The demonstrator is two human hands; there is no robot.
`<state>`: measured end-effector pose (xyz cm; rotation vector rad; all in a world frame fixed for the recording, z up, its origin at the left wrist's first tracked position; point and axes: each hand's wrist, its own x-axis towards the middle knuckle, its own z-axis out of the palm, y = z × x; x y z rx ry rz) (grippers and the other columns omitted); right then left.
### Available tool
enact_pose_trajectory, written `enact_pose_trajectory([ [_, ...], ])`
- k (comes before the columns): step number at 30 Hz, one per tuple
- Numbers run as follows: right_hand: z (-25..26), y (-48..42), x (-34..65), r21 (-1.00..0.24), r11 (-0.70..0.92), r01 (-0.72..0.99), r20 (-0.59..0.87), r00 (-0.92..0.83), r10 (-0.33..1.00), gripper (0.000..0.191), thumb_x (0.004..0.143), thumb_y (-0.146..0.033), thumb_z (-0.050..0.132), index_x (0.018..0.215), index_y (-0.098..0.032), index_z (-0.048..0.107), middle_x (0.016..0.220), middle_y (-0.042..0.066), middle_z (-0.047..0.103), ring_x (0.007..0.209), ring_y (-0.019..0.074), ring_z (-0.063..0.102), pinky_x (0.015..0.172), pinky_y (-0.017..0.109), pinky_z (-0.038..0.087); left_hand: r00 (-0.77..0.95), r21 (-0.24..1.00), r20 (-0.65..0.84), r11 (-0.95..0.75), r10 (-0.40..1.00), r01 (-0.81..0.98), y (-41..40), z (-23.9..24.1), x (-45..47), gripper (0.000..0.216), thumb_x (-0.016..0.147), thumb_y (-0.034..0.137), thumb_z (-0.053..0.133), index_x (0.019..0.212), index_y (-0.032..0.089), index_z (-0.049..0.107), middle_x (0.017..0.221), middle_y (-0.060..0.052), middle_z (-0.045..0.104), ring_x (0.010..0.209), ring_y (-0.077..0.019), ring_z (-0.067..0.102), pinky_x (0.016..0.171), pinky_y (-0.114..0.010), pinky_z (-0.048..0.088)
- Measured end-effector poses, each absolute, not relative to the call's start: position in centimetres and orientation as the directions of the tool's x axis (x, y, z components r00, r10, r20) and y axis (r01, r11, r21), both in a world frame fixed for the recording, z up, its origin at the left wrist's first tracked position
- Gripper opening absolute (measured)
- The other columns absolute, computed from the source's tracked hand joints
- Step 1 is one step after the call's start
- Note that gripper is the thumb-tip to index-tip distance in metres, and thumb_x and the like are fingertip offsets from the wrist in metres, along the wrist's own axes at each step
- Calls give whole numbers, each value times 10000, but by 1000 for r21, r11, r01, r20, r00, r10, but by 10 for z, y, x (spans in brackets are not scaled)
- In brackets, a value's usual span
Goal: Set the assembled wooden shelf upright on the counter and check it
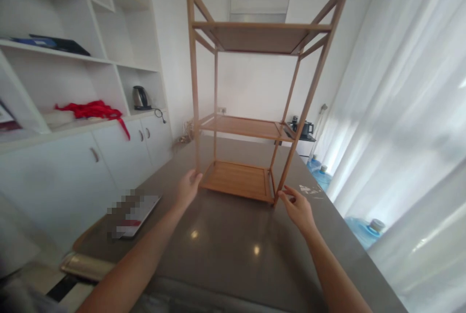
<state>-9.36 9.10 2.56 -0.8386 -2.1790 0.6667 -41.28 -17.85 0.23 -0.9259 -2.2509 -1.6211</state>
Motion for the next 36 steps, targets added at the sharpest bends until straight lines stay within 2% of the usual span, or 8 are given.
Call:
enact_pose_trajectory([
  [3,39,96,-100,-634,711,304,480,-565,671,590,881,-603,534,1247,-164,677,967,107,768,655,234,656,630,363,501,-789,777,517,204,332,595,-176,1,-410,378,936,473,503,1110,186,679,1099,-143,732,1067,-286,684,935,-415,521],
  [6,53,103,-111,-609,753,250,511,-602,613,530,901,-576,524,1218,-187,695,1056,114,757,731,243,673,684,370,513,-789,772,534,205,306,602,-175,8,-412,389,948,461,499,1162,183,667,1155,-139,720,1106,-275,670,966,-401,516],
  [8,56,108,-117,-607,756,245,521,-596,612,486,911,-549,524,1181,-192,713,1135,122,739,817,255,683,758,385,518,-783,765,545,204,300,611,-176,14,-414,394,951,458,499,1180,182,664,1186,-133,713,1127,-266,662,985,-385,510],
  [11,53,113,-120,-625,739,254,518,-573,635,466,917,-525,532,1164,-180,724,1096,123,750,903,274,688,851,412,512,-776,757,548,209,313,619,-178,22,-420,385,934,473,529,1129,183,690,1167,-126,726,1127,-272,664,989,-379,508],
  [16,49,116,-123,-652,724,224,505,-584,635,473,918,-510,535,1196,-171,710,1069,108,764,949,283,700,897,416,516,-777,756,526,229,345,613,-179,26,-427,430,903,500,543,1110,158,699,1142,-144,735,1113,-298,673,991,-414,505],
  [25,52,113,-126,-700,709,88,556,-557,618,470,907,-503,505,1186,-200,731,1147,99,751,1065,324,690,918,419,527,-756,746,541,207,368,634,-179,41,-426,515,795,612,506,942,178,740,978,-150,775,979,-337,727,862,-437,573],
  [31,55,115,-126,-702,700,134,570,-485,664,532,867,-523,538,1195,-146,722,1047,129,770,797,289,717,768,398,559,-753,764,557,138,351,630,-172,50,-434,585,758,662,529,1017,173,720,1063,-131,766,1079,-351,694,927,-461,565],
  [36,58,122,-124,-694,712,105,610,-440,659,542,858,-559,543,1161,-157,743,1059,138,767,839,292,722,772,386,561,-743,759,581,107,332,642,-173,67,-433,568,727,641,553,974,162,734,1041,-144,769,1075,-354,695,936,-464,572],
])
